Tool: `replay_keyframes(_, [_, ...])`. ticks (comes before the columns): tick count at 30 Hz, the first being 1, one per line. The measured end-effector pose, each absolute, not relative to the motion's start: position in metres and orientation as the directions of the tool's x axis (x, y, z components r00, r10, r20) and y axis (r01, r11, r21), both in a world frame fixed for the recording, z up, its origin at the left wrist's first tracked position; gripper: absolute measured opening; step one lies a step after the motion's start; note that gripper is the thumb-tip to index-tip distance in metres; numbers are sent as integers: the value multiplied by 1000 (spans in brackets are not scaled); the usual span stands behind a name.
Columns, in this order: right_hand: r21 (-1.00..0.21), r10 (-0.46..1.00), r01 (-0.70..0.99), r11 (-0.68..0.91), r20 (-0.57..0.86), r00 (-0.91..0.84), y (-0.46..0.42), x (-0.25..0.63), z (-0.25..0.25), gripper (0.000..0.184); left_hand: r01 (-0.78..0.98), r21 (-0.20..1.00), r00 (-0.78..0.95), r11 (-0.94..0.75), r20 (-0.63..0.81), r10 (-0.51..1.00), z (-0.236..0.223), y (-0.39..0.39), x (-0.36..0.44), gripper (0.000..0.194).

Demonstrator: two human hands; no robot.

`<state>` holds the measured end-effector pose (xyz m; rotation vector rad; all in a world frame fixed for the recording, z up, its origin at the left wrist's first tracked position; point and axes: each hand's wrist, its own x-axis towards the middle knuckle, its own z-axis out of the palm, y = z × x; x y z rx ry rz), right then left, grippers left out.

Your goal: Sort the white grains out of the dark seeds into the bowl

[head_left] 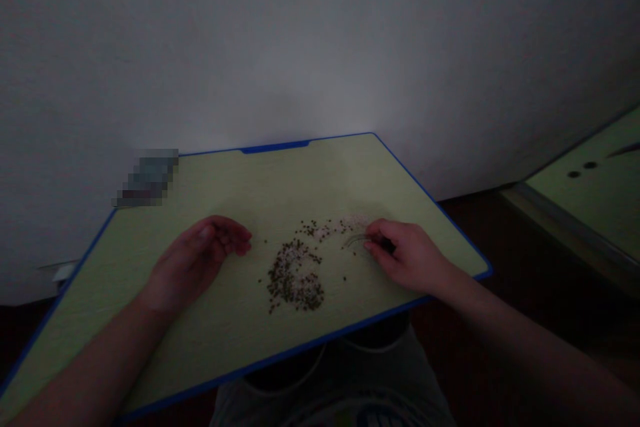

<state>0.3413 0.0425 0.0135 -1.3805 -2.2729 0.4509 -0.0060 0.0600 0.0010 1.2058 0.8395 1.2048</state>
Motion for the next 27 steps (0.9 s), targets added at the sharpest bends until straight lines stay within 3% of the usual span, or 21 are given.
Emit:
replay_keyframes(4, [-498, 884, 736, 459, 170, -436, 37, 337, 15, 7, -252, 965, 223, -67, 125, 967, 0, 60, -7, 31])
replay_keyframes(12, [-472, 917, 787, 398, 207, -340, 36, 347, 16, 6, -242, 967, 203, -79, 130, 971, 2, 59, -5, 31])
replay_keyframes(20, [-499, 900, 751, 432, 183, -396, 20, 329, 14, 9, -246, 967, 222, -66, 123, 967, 1, 61, -6, 33])
replay_keyframes(27, [-438, 948, 849, 295, 243, -204, 35, 328, 11, 7, -230, 969, 215, -86, 137, 967, 1, 60, -7, 33])
